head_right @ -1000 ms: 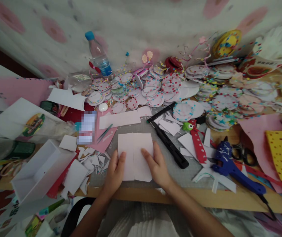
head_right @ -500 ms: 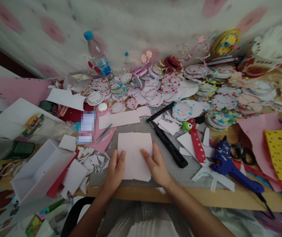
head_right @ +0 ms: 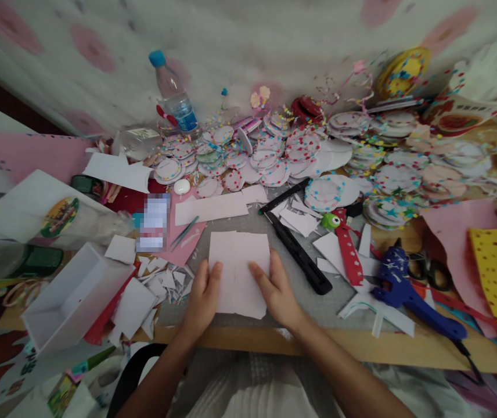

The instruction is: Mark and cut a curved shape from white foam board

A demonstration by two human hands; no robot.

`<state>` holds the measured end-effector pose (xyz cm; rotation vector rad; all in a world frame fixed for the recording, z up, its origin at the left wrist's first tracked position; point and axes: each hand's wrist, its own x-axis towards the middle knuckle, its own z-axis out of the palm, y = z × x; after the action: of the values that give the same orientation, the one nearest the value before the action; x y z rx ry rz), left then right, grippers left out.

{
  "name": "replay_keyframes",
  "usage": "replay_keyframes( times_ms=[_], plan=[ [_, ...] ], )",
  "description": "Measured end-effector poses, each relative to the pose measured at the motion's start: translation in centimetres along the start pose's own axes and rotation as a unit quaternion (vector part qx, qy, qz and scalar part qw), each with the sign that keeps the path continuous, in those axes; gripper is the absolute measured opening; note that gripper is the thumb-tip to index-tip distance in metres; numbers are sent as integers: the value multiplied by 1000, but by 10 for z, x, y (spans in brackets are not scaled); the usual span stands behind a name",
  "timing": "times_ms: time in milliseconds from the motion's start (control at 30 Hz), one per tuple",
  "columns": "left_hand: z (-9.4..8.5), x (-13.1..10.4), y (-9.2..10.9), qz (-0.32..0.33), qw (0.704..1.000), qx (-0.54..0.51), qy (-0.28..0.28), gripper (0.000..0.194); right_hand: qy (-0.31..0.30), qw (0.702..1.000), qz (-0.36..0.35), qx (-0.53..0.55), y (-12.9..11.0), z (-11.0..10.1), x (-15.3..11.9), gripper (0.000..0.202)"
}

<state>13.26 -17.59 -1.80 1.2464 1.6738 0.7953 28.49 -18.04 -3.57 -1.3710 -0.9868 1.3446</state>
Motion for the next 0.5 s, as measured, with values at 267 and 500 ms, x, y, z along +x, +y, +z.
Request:
replay_keyframes(
  times_ms=[267, 500],
  plan=[
    [-1, 0, -1, 7, 1000, -5, 7, 25, 14, 999, -7, -30, -2, 0, -1, 28],
    [-1, -1, 1, -2, 1000, -21, 8, 25, -7, 1000, 19, -14, 0, 0, 0, 34]
  ],
)
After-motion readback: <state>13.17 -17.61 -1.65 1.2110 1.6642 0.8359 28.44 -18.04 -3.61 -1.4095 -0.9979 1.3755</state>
